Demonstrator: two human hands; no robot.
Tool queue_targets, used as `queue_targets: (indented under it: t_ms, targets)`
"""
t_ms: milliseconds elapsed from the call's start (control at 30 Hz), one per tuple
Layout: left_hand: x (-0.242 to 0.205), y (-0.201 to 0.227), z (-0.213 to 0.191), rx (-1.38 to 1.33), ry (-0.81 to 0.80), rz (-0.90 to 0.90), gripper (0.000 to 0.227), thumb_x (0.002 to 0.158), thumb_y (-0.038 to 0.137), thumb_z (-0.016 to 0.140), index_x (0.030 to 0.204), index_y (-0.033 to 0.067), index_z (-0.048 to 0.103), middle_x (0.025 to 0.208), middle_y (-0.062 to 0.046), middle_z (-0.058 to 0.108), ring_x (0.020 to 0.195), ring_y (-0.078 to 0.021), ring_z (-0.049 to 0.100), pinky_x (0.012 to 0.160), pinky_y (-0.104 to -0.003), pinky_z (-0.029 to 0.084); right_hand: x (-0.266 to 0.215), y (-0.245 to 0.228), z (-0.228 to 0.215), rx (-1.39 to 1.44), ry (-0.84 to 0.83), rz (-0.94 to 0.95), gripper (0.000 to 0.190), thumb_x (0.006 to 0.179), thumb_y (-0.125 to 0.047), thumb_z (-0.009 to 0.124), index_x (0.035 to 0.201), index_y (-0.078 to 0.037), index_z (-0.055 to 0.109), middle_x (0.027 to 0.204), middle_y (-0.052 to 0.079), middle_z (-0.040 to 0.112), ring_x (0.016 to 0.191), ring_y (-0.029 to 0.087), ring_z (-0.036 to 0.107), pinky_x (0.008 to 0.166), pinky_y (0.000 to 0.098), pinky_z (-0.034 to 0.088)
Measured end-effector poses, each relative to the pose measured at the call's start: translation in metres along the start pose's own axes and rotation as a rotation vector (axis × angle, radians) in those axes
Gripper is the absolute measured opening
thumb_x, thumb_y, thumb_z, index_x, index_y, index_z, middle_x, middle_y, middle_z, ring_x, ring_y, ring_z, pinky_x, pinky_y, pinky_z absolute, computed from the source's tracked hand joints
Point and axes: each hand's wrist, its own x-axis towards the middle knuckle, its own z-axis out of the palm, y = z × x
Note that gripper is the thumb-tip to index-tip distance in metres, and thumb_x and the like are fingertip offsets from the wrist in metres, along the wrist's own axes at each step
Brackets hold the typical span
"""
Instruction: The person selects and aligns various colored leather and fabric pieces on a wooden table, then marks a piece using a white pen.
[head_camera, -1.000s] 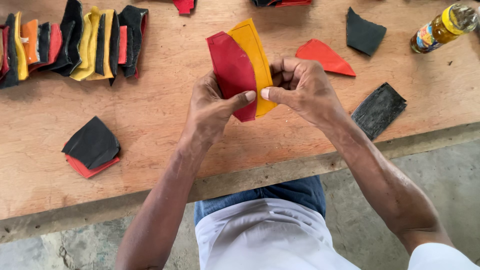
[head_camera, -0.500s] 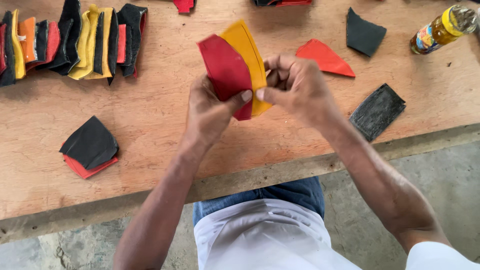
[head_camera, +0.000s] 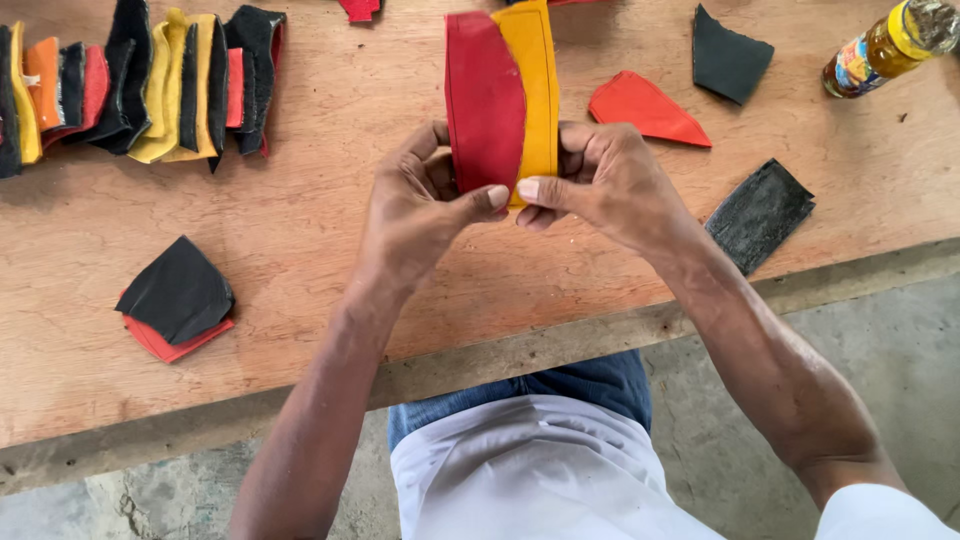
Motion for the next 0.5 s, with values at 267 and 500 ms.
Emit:
queue_targets:
  t_ms: [267,500]
  targets:
    - [-0.002,0.004,0.009,0.020,0.004,0.055,0.024,0.086,-0.001,0.076,0.110,0.0013,0.072,0.096,-0.009,0.079,0.082,-0.0143,0.078,0.077,-0.028,0.070,0.001,-0.020,0.017,0.238,0.029,0.021,0.021,0.095,0.005,0.067,0.116,0.004,0.068,0.097,0.016,0.076,0.078,0.019,0.077,0.070,0.0285,0.067]
    - [-0.008,-0.009,0.012,0.430,0.102,0.164,0.025,0.088,-0.001,0.076,0.113,0.0005,0.074,0.097,-0.010,0.080,0.082,-0.0135,0.076,0.073,-0.026,0.064,-0.004,-0.016,0.020,-0.317,0.160,0.194,0.026,0.090,-0.012,0.068,0.115,-0.003,0.068,0.099,0.009,0.077,0.076,0.014,0.079,0.067,0.0258,0.065]
